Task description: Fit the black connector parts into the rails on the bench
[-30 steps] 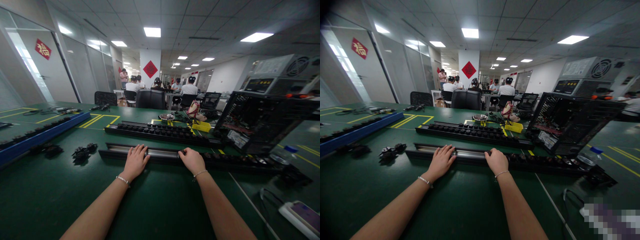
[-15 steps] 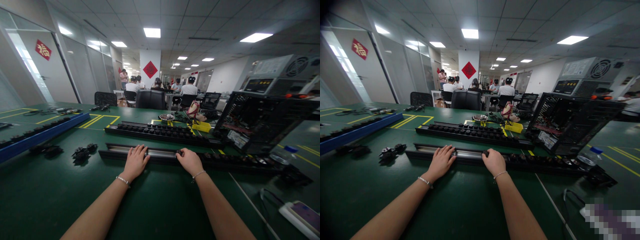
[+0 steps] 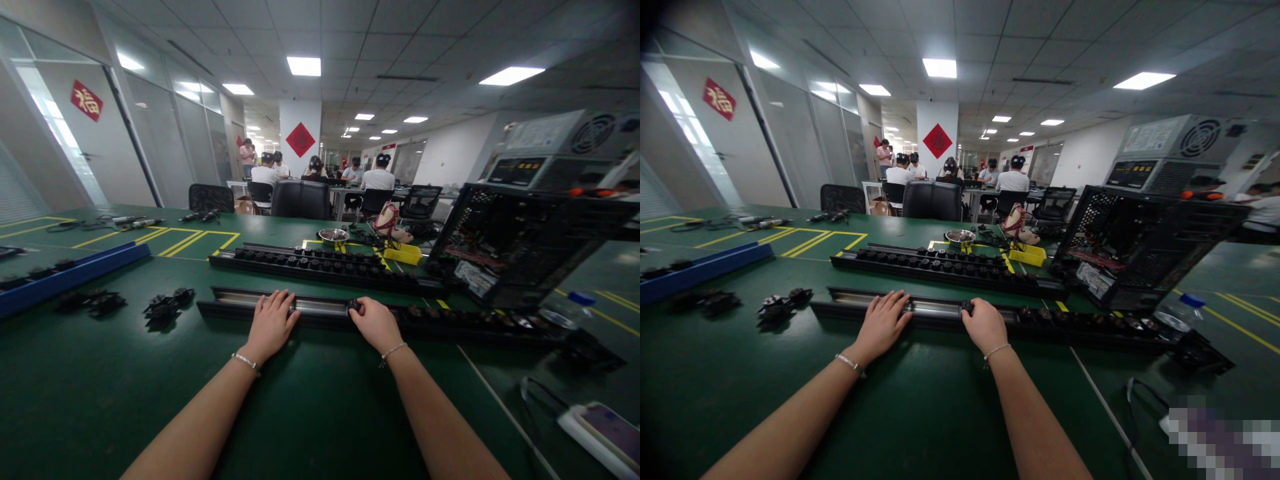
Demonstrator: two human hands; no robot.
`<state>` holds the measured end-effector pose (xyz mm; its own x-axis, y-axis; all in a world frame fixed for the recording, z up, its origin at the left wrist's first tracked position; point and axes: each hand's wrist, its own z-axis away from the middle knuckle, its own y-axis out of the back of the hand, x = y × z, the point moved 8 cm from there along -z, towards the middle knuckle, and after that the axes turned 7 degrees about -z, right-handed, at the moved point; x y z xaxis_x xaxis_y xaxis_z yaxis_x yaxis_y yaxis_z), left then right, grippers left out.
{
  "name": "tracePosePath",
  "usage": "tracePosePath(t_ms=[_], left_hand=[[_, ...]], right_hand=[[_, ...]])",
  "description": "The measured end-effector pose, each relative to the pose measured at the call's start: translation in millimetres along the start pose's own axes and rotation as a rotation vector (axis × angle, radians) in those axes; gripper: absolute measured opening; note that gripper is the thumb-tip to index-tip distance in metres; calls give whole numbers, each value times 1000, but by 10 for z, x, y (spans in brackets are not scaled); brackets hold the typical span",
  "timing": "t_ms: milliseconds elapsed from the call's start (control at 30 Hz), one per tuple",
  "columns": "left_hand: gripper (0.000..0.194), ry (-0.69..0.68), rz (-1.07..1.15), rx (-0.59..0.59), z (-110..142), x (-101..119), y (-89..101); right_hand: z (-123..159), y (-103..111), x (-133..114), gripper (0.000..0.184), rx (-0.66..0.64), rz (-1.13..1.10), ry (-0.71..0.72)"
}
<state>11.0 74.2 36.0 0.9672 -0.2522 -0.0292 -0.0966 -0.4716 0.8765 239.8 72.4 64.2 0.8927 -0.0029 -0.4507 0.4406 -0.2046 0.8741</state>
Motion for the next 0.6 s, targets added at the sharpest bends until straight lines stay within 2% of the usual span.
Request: tracePosePath(t_ms=[267, 600], left_hand=[[49, 1, 3, -2, 6, -4, 1], [47, 1, -4, 14, 7, 10, 17]], right_hand=[[18, -77, -63, 23, 37, -45, 60], [36, -197, -82, 31, 78, -80, 102]])
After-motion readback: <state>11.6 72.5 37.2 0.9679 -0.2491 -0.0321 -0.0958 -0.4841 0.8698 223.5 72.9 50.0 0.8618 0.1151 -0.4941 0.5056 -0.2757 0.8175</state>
